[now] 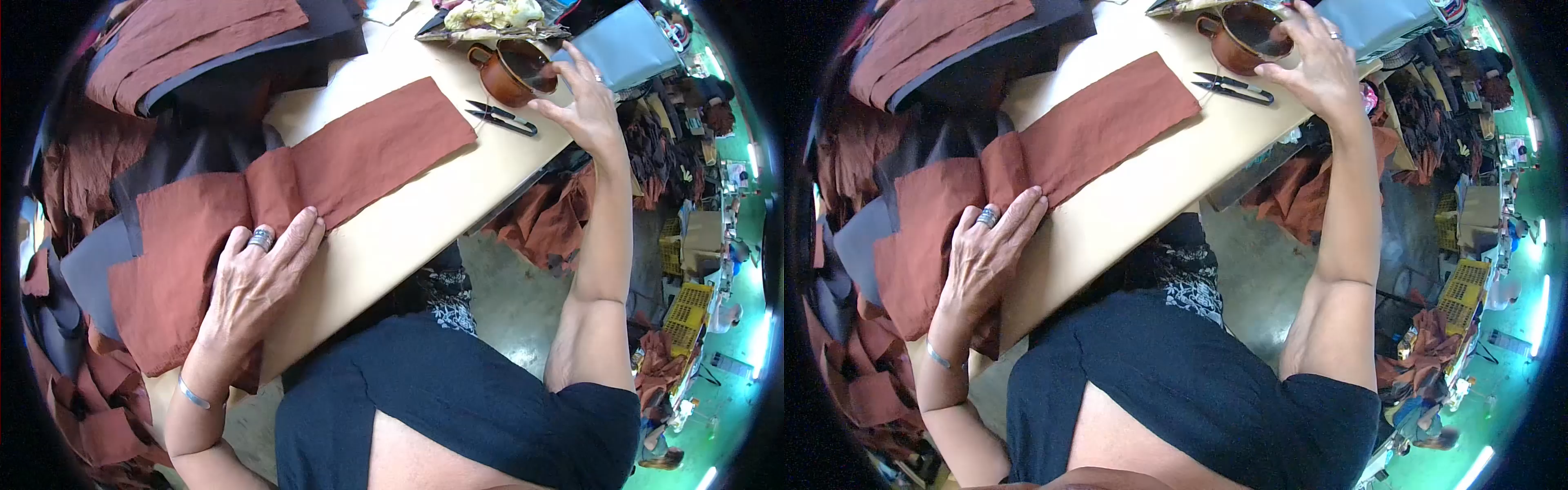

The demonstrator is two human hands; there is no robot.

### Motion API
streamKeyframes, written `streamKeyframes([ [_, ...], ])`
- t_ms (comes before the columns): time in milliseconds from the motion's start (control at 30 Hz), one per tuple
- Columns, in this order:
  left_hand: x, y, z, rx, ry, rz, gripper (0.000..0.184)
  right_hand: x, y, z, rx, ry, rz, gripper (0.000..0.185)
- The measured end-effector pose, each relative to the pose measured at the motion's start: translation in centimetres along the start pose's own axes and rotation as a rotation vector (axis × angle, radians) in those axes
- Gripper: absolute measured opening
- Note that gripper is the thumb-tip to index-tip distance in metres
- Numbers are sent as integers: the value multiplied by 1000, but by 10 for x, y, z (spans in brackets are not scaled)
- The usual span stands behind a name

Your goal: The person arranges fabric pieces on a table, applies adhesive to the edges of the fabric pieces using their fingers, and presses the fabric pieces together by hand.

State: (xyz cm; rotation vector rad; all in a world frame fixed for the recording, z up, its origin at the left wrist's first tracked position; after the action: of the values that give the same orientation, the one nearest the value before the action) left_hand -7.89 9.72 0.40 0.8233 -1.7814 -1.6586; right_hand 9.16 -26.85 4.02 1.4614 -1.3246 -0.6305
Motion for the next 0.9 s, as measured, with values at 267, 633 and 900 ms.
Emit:
streamKeyframes([
  [267, 3, 0, 0, 26, -16, 0, 41, -73, 20, 50, 29, 42, -211, 27],
  [633, 5, -2, 0, -12, 16, 17, 45, -114, -16, 72, 12, 66, 38, 36],
  [900, 4, 1, -1, -5, 8, -2, 42, -127, -3, 73, 75, 225, 229, 29],
])
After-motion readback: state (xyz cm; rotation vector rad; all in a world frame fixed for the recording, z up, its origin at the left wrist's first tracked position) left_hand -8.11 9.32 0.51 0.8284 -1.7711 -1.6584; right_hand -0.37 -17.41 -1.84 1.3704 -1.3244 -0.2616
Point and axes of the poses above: each hand's wrist, its own z-axis away from the middle knuckle, its own y-axis out of the back of the hand, x = y × z, the point moved 2 cm from there along -z, towards the middle knuckle, and after that the axes turned 10 degrees about z, right-handed, at the moved point
